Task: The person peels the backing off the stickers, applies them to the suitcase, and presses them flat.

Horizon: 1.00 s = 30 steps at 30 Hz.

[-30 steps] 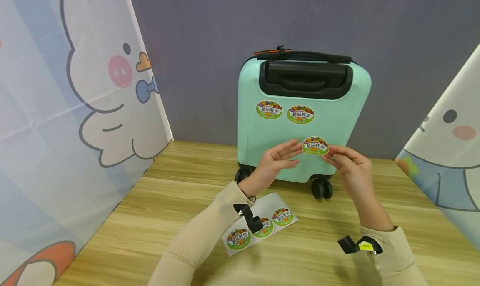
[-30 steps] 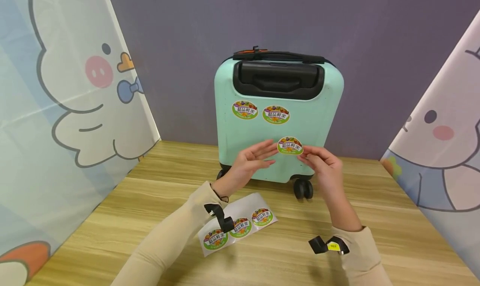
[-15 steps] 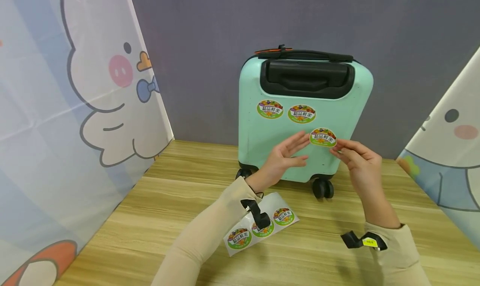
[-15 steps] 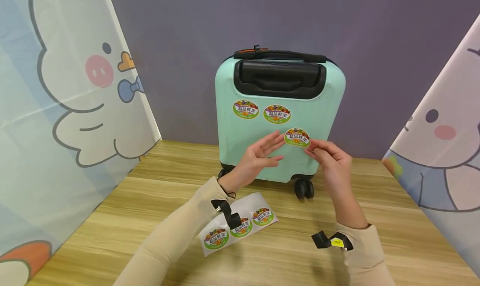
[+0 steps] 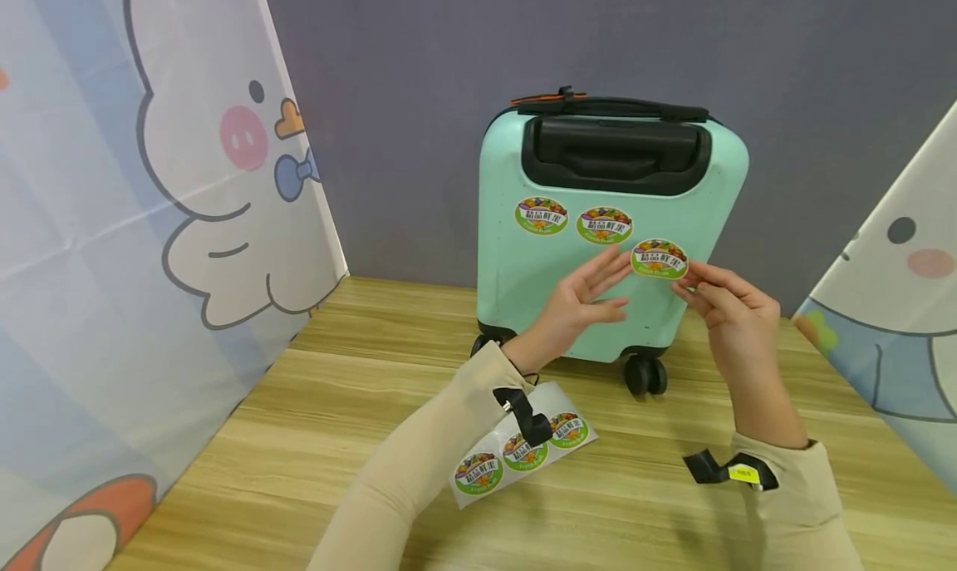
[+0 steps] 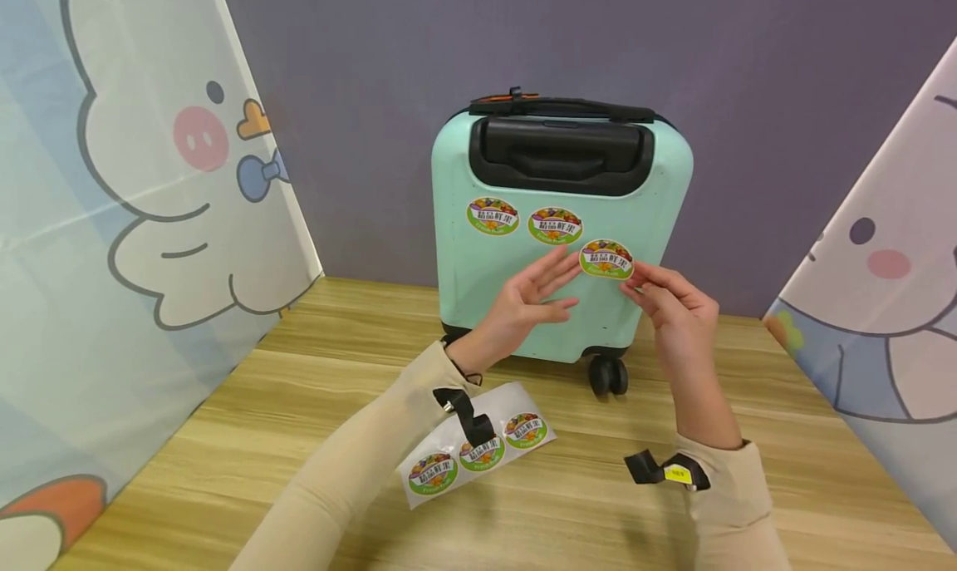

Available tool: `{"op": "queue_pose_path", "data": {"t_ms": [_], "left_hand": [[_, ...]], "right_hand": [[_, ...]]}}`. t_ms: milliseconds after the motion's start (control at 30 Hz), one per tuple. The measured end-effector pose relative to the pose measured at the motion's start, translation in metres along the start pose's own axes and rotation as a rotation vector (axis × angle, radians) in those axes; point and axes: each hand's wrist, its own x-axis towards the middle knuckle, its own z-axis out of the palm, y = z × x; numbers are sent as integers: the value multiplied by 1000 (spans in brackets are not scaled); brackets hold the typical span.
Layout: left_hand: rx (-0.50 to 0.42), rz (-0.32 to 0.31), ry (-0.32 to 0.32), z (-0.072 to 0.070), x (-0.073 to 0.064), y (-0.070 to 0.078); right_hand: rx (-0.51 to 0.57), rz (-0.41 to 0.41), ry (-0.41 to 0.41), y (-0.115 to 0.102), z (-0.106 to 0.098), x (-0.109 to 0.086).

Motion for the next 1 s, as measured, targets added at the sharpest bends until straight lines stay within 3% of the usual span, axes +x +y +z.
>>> {"op": "queue_pose_path", "data": {"t_ms": [500,1000], "left_hand": [[17,-8,-37,10,15,6],[7,-25,-40,12,22,6]], "right_hand": [[84,-48,31,-4,-1,7],[90,-66,82,-2,-2,14]]}}
